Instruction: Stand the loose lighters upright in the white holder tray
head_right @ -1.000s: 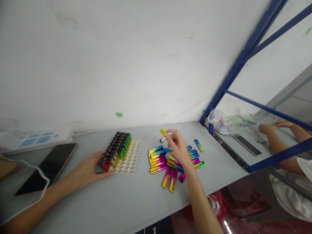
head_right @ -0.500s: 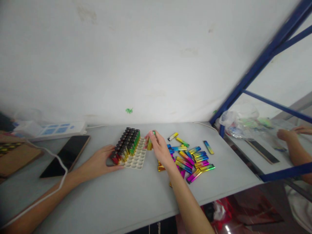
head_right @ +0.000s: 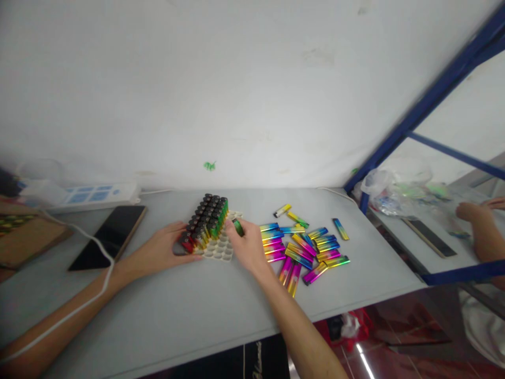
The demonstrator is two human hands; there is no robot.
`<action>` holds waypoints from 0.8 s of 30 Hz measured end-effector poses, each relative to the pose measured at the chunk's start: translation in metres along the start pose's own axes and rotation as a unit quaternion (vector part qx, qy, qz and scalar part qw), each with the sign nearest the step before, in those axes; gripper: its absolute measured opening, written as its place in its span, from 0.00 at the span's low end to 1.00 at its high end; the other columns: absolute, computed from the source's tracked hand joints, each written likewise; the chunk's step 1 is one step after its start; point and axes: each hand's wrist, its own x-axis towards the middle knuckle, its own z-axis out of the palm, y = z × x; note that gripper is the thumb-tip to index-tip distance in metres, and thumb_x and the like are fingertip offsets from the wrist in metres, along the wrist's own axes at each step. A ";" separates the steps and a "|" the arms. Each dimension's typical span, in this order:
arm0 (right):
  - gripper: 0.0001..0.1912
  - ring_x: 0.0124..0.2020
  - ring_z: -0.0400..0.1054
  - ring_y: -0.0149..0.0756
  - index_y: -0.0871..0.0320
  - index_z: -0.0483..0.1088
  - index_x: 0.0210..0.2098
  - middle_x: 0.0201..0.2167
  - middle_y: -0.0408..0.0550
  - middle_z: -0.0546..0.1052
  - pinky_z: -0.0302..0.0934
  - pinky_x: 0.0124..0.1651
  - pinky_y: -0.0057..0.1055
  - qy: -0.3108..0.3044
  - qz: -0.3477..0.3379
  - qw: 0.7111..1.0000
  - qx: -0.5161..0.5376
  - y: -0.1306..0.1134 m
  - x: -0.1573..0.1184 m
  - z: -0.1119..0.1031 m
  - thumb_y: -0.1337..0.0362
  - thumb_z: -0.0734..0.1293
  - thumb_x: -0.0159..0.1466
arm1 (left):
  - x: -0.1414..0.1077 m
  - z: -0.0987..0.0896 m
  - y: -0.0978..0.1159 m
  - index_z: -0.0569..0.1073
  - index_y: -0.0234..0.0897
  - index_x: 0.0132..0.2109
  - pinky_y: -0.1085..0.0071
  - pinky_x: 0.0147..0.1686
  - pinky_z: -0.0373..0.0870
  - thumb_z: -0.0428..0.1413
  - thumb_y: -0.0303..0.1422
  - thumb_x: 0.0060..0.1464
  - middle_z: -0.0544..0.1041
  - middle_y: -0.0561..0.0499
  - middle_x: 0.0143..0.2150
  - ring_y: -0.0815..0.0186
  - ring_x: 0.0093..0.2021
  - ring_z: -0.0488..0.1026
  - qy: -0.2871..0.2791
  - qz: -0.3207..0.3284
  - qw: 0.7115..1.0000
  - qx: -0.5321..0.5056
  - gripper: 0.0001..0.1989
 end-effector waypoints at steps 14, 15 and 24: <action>0.24 0.27 0.59 0.33 0.52 0.65 0.35 0.23 0.35 0.64 0.50 0.33 0.31 0.008 -0.016 0.999 -0.032 0.003 -0.003 -0.003 0.39 0.64 0.74 | 0.000 0.002 -0.004 0.82 0.39 0.41 0.58 0.51 0.77 0.68 0.58 0.55 0.84 0.45 0.43 0.51 0.46 0.81 0.000 0.004 1.000 0.007 0.25; 0.23 0.27 0.60 0.33 0.52 0.66 0.37 0.24 0.35 0.65 0.52 0.33 0.31 0.003 -0.018 0.999 -0.034 0.003 -0.003 -0.005 0.39 0.64 0.75 | 0.000 0.003 -0.004 0.82 0.39 0.40 0.57 0.51 0.77 0.68 0.58 0.55 0.84 0.44 0.43 0.51 0.46 0.81 0.000 0.007 1.000 0.010 0.25; 0.28 0.36 0.71 0.41 0.52 0.66 0.30 0.32 0.49 0.76 0.65 0.43 0.35 -0.038 -0.171 0.964 -0.201 0.009 0.000 -0.014 0.41 0.61 0.80 | 0.000 0.006 -0.007 0.81 0.39 0.40 0.57 0.51 0.78 0.69 0.60 0.55 0.84 0.44 0.44 0.50 0.47 0.81 0.010 0.021 1.000 0.010 0.27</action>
